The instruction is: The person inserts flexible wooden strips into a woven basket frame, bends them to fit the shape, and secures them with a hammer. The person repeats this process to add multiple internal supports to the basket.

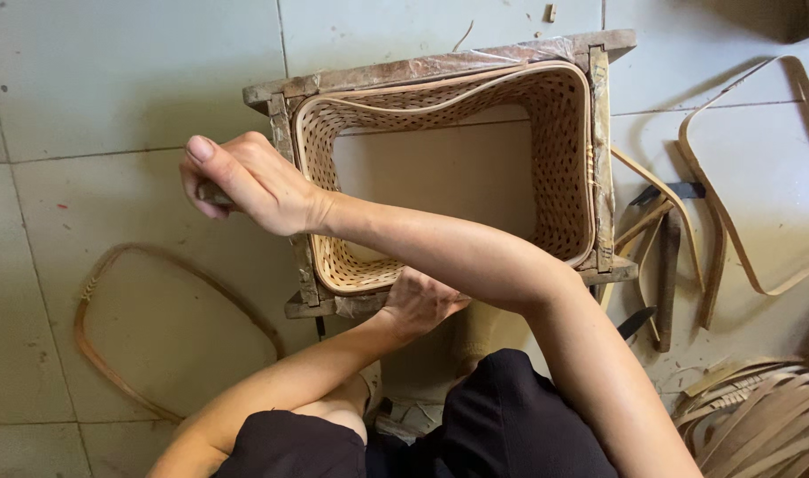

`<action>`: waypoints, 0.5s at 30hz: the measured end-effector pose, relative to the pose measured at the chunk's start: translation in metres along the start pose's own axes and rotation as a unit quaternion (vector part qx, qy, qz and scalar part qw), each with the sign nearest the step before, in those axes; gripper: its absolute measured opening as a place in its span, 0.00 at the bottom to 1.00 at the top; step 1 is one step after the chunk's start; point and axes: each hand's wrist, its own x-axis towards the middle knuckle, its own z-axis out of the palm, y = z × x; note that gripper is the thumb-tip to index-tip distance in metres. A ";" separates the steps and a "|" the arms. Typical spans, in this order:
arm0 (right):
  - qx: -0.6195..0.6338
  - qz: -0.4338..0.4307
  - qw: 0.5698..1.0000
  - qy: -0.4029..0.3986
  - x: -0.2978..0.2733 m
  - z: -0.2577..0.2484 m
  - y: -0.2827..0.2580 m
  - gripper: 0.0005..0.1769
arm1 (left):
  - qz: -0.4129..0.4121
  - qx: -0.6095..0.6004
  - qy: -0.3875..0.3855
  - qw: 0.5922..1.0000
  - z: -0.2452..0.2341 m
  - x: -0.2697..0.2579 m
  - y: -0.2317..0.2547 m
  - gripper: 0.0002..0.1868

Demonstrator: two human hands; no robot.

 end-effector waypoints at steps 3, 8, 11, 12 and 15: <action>-0.003 -0.005 1.000 0.000 0.001 0.001 -0.001 0.43 | 0.010 0.016 0.015 1.000 -0.001 0.001 0.001 0.12; -0.010 -0.014 1.000 -0.009 0.001 0.001 -0.004 0.43 | 0.017 0.066 0.004 0.998 -0.001 0.001 0.004 0.13; -0.001 0.003 1.000 -0.003 0.000 0.000 -0.003 0.43 | 0.018 0.058 0.012 0.998 -0.001 0.000 0.002 0.12; 0.005 0.013 1.000 0.002 0.000 0.001 -0.001 0.43 | 0.019 0.048 0.021 0.998 -0.001 0.000 0.001 0.11; -0.027 0.065 0.997 -0.017 0.001 0.001 0.003 0.43 | 0.005 0.012 -0.010 1.000 -0.003 0.002 0.001 0.12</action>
